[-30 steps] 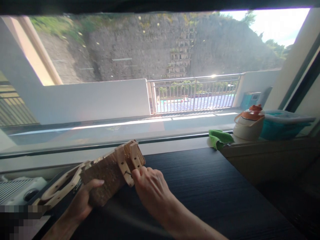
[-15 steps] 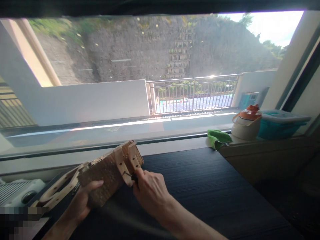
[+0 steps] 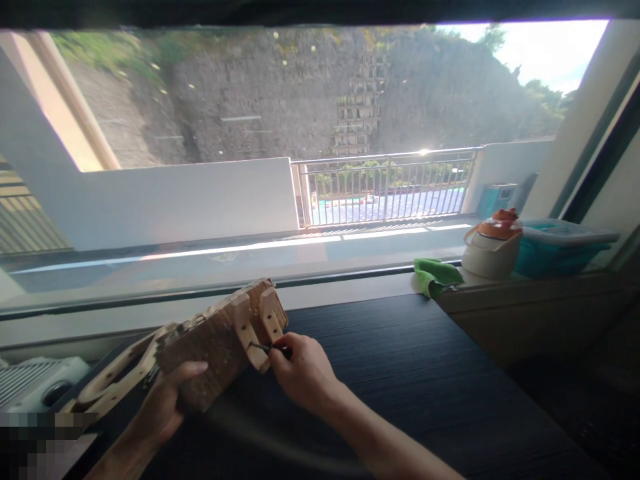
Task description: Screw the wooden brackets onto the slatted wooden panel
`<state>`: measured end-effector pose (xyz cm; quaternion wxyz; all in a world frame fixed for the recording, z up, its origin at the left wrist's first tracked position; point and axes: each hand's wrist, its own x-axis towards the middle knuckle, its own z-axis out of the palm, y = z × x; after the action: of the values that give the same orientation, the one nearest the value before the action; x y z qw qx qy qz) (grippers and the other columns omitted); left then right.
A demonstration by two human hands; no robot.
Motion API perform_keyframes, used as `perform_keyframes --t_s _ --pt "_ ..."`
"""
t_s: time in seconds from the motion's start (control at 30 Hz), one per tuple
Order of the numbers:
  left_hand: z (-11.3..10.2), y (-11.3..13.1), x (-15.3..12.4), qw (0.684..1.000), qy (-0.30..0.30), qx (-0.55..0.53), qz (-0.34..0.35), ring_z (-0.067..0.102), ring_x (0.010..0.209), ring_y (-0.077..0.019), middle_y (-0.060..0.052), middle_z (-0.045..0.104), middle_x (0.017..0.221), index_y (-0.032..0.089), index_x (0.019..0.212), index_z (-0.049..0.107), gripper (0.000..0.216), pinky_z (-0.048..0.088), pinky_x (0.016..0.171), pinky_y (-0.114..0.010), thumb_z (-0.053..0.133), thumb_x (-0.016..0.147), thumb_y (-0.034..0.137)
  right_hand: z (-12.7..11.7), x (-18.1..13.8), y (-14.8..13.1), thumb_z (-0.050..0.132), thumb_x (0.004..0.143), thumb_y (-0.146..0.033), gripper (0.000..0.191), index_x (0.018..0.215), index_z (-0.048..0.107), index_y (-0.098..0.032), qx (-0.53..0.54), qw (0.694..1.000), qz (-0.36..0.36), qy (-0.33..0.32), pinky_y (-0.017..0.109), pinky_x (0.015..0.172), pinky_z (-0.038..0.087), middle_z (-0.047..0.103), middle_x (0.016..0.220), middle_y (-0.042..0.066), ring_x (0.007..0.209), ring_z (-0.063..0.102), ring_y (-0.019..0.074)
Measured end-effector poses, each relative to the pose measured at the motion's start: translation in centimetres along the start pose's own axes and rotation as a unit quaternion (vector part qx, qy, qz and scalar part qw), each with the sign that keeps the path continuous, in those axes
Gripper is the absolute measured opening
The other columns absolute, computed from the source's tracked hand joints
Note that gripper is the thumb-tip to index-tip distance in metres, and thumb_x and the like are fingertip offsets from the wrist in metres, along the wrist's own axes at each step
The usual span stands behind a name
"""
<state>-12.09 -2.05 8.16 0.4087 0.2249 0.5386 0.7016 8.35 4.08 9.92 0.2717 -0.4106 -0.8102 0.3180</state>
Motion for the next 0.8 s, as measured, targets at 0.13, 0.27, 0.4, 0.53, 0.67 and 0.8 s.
perform_keyframes --t_s 0.13,0.27,0.4,0.53,0.67,0.8 --pt "0.1 -0.6 0.4 1.0 0.012 -0.002 -0.012 0.072 0.062 -0.0238 0.0 0.076 0.068 0.016 0.099 0.071 0.048 0.057 0.051 -0.028 0.072 0.051 0.011 -0.5 -0.3 -0.2 0.054 0.086 -0.027 0.027 0.11 0.064 -0.023 -0.171 0.984 -0.052 0.012 0.027 0.066 0.041 0.071 0.088 0.003 0.08 0.067 0.021" --pt "-0.2 -0.7 0.4 1.0 0.012 -0.001 -0.017 0.072 0.063 -0.023 0.0 0.075 0.069 0.016 0.101 0.07 0.05 0.057 0.051 -0.027 0.072 0.051 0.011 -0.5 -0.6 0.0 0.048 0.09 -0.015 0.022 0.106 0.061 -0.022 -0.293 0.943 -0.158 -0.004 0.024 0.061 0.039 0.068 0.091 0.003 0.076 0.065 0.017" --pt "-0.4 -0.2 0.1 1.0 -0.001 0.004 -0.016 0.073 0.068 -0.0249 0.0 0.076 0.071 0.017 0.105 0.069 0.057 0.058 0.054 -0.028 0.075 0.048 0.012 0.3 -0.6 0.2 0.045 0.091 -0.012 0.02 0.101 0.061 -0.019 -0.281 0.943 -0.178 0.001 0.025 0.063 0.04 0.068 0.091 0.005 0.077 0.064 0.0179" --pt "-0.3 0.1 -0.1 1.0 -0.026 0.013 0.001 0.072 0.072 -0.0263 -0.001 0.077 0.074 0.015 0.105 0.07 0.06 0.058 0.059 -0.029 0.078 0.046 0.013 0.7 -0.4 0.2 0.046 0.091 -0.02 0.021 0.095 0.067 -0.018 -0.095 0.993 -0.072 0.0 0.023 0.068 0.043 0.07 0.089 0.004 0.079 0.065 0.016" --pt "0.0 -0.3 0.0 1.0 -0.02 0.008 -0.002 0.072 0.07 -0.0281 0.0 0.076 0.069 0.015 0.106 0.069 0.062 0.058 0.058 -0.032 0.078 0.045 0.016 0.4 -0.2 0.2 0.045 0.091 -0.026 0.026 0.094 0.07 -0.021 -0.01 1.0 -0.021 -0.015 0.023 0.065 0.041 0.071 0.083 0.002 0.076 0.066 0.0158" --pt "0.0 -0.9 0.1 1.0 -0.007 0.0 -0.012 0.072 0.069 -0.0286 0.0 0.076 0.068 0.015 0.108 0.069 0.063 0.058 0.058 -0.033 0.078 0.046 0.018 0.1 -0.3 0.0 0.05 0.084 -0.025 0.028 0.11 0.061 -0.019 -0.118 0.993 -0.02 -0.001 0.028 0.064 0.038 0.071 0.082 0.004 0.075 0.066 0.0216"
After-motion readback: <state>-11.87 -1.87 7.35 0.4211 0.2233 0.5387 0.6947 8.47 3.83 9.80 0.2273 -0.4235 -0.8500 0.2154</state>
